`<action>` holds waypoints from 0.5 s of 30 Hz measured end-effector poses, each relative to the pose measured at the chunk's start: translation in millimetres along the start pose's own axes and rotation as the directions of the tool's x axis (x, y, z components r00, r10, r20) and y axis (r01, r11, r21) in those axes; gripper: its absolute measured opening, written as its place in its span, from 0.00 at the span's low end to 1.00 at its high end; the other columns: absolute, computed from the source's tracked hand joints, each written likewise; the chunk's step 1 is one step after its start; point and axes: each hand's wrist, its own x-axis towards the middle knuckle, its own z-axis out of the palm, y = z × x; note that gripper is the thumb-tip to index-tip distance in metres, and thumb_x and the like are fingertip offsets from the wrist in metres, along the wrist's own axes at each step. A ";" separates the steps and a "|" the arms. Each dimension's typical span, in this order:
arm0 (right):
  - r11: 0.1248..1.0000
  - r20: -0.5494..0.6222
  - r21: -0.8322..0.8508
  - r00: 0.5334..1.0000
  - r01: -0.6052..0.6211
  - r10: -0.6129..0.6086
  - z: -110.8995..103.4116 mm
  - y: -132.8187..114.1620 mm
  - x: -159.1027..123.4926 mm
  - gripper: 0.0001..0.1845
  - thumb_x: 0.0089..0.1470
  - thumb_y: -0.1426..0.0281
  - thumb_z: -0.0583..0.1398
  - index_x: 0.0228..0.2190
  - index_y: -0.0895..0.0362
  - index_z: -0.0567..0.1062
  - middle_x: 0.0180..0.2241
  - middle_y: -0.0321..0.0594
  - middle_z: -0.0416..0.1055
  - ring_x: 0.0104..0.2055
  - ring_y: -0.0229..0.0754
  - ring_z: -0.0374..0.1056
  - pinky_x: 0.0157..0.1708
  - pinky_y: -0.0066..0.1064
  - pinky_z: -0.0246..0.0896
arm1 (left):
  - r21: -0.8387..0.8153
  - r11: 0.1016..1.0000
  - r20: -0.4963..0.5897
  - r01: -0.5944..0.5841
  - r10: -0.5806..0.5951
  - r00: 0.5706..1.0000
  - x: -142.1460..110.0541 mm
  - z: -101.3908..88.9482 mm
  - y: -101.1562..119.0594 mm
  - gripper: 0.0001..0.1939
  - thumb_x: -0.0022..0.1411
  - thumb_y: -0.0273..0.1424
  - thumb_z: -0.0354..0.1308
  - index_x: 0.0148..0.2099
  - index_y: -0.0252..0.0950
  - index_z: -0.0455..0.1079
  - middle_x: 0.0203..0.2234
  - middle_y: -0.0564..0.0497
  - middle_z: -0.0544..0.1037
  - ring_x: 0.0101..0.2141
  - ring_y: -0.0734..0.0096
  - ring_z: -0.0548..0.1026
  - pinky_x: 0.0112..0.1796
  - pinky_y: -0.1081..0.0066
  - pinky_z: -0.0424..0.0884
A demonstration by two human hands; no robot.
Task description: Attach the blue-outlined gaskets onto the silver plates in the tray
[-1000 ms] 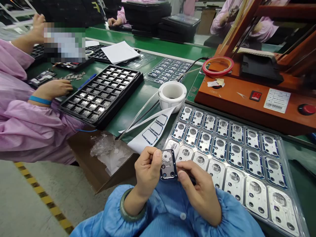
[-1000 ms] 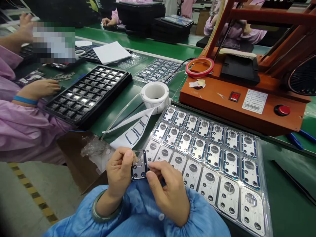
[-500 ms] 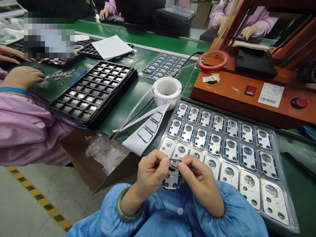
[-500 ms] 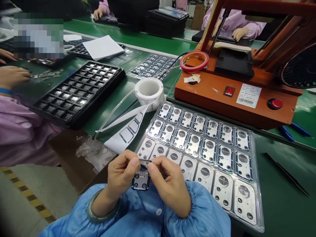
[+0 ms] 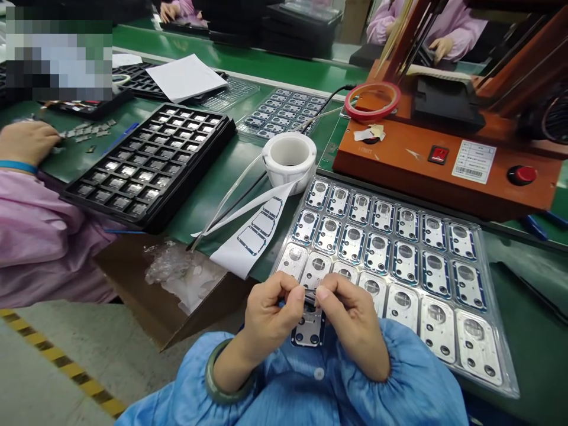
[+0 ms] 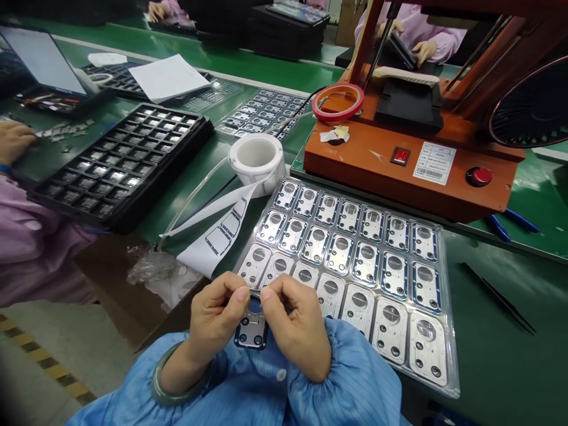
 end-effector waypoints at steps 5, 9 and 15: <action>1.000 0.073 0.031 0.997 -0.003 0.001 -1.5 0.0 -1.0 0.17 0.59 0.62 0.56 0.22 0.58 0.68 0.20 0.33 0.62 0.23 0.33 0.57 0.23 0.25 0.53 | 0.042 0.998 0.033 -0.055 0.054 0.998 -2.9 -1.9 2.8 0.10 0.61 0.25 0.54 0.26 0.35 0.62 0.14 0.60 0.63 0.14 0.84 0.61 0.17 0.83 0.59; 0.999 0.092 0.045 0.996 0.014 -0.018 -3.4 0.9 -1.4 0.18 0.59 0.61 0.55 0.21 0.58 0.68 0.20 0.34 0.62 0.23 0.34 0.58 0.24 0.26 0.54 | 0.041 0.999 0.022 -0.009 0.008 1.000 -4.0 -1.2 8.6 0.11 0.61 0.25 0.54 0.25 0.35 0.62 0.13 0.60 0.63 0.14 0.84 0.60 0.16 0.83 0.58; 0.992 0.138 0.129 0.990 0.008 -0.026 -6.3 4.2 -3.0 0.17 0.60 0.59 0.54 0.28 0.57 0.72 0.22 0.35 0.66 0.24 0.35 0.60 0.23 0.26 0.55 | -0.078 0.988 0.028 0.132 -0.130 0.991 -4.0 0.7 8.1 0.12 0.63 0.27 0.53 0.26 0.35 0.62 0.14 0.60 0.62 0.15 0.84 0.59 0.16 0.84 0.57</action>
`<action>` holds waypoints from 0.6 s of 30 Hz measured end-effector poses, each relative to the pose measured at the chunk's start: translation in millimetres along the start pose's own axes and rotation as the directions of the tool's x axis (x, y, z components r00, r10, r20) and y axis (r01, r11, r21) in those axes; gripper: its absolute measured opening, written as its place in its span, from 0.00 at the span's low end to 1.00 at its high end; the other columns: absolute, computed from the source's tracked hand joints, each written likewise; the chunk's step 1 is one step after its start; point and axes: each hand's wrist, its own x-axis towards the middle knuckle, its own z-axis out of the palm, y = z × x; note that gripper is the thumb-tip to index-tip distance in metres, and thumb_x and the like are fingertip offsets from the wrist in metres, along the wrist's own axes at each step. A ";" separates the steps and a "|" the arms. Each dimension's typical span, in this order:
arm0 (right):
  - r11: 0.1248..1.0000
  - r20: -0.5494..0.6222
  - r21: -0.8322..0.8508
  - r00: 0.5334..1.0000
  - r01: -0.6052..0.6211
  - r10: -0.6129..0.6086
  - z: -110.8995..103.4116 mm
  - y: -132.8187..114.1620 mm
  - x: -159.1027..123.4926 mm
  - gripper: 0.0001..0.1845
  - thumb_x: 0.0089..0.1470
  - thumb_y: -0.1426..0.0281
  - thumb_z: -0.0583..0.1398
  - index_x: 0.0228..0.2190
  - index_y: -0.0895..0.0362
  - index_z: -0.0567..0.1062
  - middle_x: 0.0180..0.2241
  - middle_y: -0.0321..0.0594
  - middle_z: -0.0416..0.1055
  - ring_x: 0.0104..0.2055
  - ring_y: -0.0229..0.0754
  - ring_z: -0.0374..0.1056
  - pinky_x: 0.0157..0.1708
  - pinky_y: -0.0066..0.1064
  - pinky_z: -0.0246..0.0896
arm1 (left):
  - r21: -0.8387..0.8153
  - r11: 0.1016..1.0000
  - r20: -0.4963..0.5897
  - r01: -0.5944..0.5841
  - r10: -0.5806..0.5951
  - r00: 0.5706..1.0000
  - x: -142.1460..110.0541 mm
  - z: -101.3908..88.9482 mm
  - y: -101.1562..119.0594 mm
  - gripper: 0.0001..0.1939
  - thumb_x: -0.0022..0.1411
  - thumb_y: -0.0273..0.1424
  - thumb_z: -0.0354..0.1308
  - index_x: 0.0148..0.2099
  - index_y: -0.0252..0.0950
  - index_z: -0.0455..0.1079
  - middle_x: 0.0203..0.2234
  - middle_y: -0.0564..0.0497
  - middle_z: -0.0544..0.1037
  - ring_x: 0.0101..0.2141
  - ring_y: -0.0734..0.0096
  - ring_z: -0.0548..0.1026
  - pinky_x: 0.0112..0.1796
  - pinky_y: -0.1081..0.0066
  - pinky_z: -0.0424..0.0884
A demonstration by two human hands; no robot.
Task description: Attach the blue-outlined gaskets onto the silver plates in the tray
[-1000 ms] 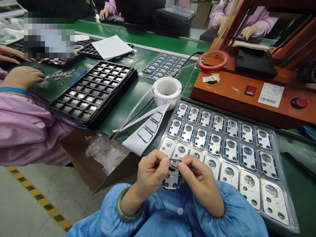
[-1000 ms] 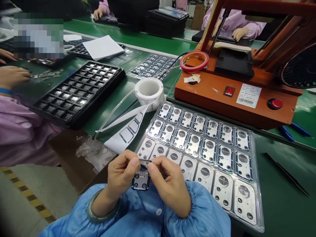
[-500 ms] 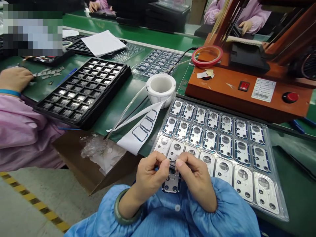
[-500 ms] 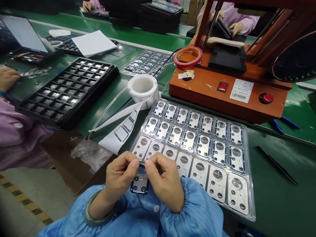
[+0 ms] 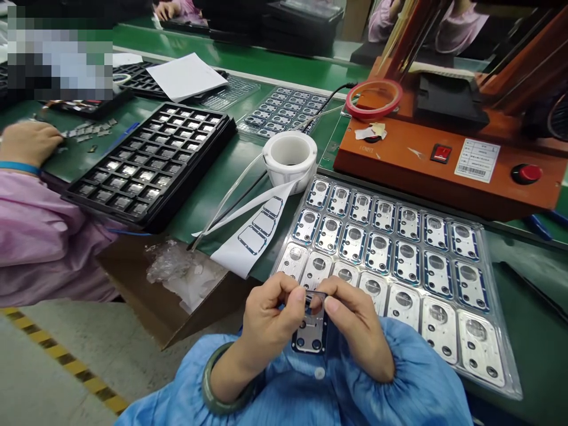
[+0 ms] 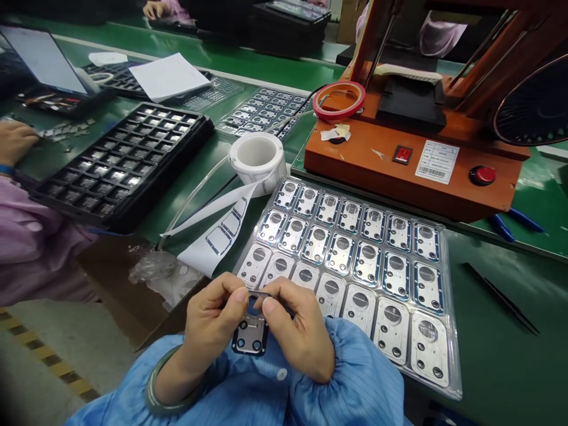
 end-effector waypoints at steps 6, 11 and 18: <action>0.997 -0.056 -0.069 0.998 0.025 -0.029 2.8 -2.6 2.1 0.14 0.59 0.67 0.54 0.24 0.58 0.71 0.21 0.33 0.65 0.22 0.32 0.59 0.23 0.22 0.55 | 0.039 0.998 0.006 -0.050 0.050 0.999 -0.9 -0.4 -1.0 0.11 0.62 0.26 0.53 0.26 0.35 0.62 0.14 0.60 0.63 0.15 0.85 0.60 0.17 0.85 0.58; 0.996 -0.082 -0.081 0.996 0.022 -0.029 3.0 -2.8 2.4 0.14 0.58 0.69 0.55 0.22 0.58 0.70 0.19 0.31 0.63 0.21 0.31 0.57 0.21 0.21 0.53 | 0.059 0.996 0.007 -0.065 0.065 0.998 0.8 -1.1 -0.7 0.11 0.62 0.26 0.53 0.26 0.35 0.62 0.13 0.61 0.62 0.15 0.85 0.59 0.18 0.85 0.58; 0.999 -0.030 -0.014 0.999 -0.031 0.030 0.6 3.1 -1.1 0.14 0.59 0.65 0.54 0.27 0.58 0.73 0.19 0.34 0.64 0.19 0.32 0.59 0.19 0.23 0.53 | 0.048 0.998 0.035 -0.041 0.039 0.999 0.7 -3.8 -2.7 0.11 0.63 0.28 0.53 0.26 0.34 0.64 0.14 0.58 0.66 0.15 0.84 0.61 0.17 0.85 0.59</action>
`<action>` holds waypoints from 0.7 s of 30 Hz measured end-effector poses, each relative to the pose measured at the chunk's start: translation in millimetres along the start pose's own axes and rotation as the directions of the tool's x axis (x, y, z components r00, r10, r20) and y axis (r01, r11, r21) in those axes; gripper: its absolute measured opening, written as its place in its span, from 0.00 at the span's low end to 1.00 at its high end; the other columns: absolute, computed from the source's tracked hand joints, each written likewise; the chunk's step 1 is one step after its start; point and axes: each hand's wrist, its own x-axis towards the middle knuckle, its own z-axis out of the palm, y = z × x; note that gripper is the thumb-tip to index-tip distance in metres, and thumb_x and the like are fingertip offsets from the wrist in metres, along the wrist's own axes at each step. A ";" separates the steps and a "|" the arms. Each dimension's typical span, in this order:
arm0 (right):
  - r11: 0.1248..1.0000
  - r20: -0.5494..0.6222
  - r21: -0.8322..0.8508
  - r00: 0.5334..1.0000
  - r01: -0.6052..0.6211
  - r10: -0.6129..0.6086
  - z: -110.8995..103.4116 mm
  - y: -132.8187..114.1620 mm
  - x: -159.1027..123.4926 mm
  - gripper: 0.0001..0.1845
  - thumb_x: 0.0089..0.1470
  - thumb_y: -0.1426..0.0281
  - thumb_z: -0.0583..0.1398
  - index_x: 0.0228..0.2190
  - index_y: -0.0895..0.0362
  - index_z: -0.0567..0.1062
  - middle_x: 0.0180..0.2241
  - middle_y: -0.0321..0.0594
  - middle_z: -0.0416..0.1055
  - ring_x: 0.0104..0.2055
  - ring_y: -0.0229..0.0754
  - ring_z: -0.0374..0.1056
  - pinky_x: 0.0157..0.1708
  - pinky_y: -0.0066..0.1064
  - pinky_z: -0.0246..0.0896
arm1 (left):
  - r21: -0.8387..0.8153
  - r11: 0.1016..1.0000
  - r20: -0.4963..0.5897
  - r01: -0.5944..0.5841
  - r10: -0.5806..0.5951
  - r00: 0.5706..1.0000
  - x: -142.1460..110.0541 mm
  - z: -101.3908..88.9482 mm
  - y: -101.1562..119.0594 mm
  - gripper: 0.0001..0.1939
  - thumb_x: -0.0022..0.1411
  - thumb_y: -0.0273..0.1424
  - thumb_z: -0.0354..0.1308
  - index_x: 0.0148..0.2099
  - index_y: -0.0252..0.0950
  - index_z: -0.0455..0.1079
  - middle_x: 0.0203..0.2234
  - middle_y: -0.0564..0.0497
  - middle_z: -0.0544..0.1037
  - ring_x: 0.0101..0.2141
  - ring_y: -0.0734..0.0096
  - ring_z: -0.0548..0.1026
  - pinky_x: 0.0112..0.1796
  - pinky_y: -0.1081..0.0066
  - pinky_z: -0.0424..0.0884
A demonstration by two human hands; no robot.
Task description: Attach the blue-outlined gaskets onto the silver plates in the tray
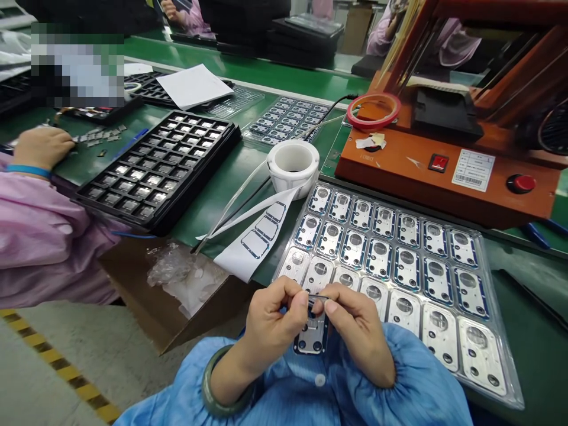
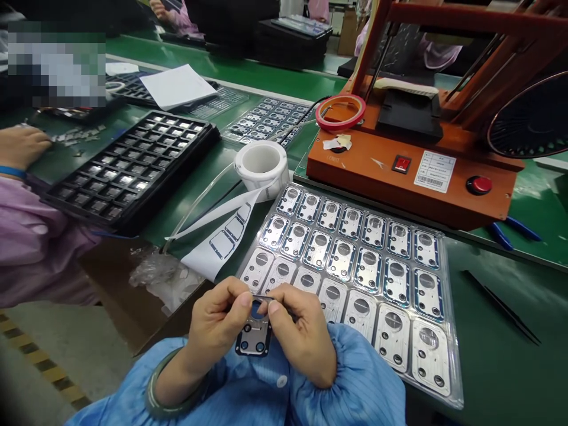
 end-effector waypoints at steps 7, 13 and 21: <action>0.998 0.112 -0.054 0.993 0.042 -0.036 -0.6 -5.8 2.1 0.15 0.59 0.63 0.54 0.27 0.59 0.72 0.21 0.36 0.66 0.23 0.34 0.61 0.24 0.25 0.57 | 0.001 0.998 -0.165 0.056 -0.055 0.985 1.5 -6.1 0.5 0.13 0.63 0.29 0.53 0.26 0.35 0.62 0.14 0.59 0.64 0.16 0.83 0.61 0.18 0.84 0.61; 0.973 0.198 -0.156 0.971 0.168 -0.136 3.7 -9.8 5.4 0.07 0.53 0.73 0.56 0.23 0.58 0.67 0.19 0.31 0.62 0.22 0.30 0.58 0.23 0.21 0.54 | 0.051 0.994 -0.407 0.101 -0.071 0.910 7.7 -8.1 -3.4 0.14 0.63 0.32 0.54 0.25 0.35 0.63 0.16 0.58 0.65 0.17 0.81 0.61 0.18 0.83 0.61; 0.948 0.119 -0.248 0.978 0.197 -0.172 7.2 -4.8 3.6 0.04 0.49 0.76 0.56 0.25 0.57 0.67 0.21 0.31 0.63 0.23 0.30 0.60 0.24 0.21 0.55 | 0.181 0.980 -0.424 0.083 0.001 0.906 12.1 -7.9 -5.8 0.12 0.63 0.30 0.53 0.26 0.36 0.63 0.16 0.59 0.65 0.18 0.82 0.62 0.21 0.83 0.61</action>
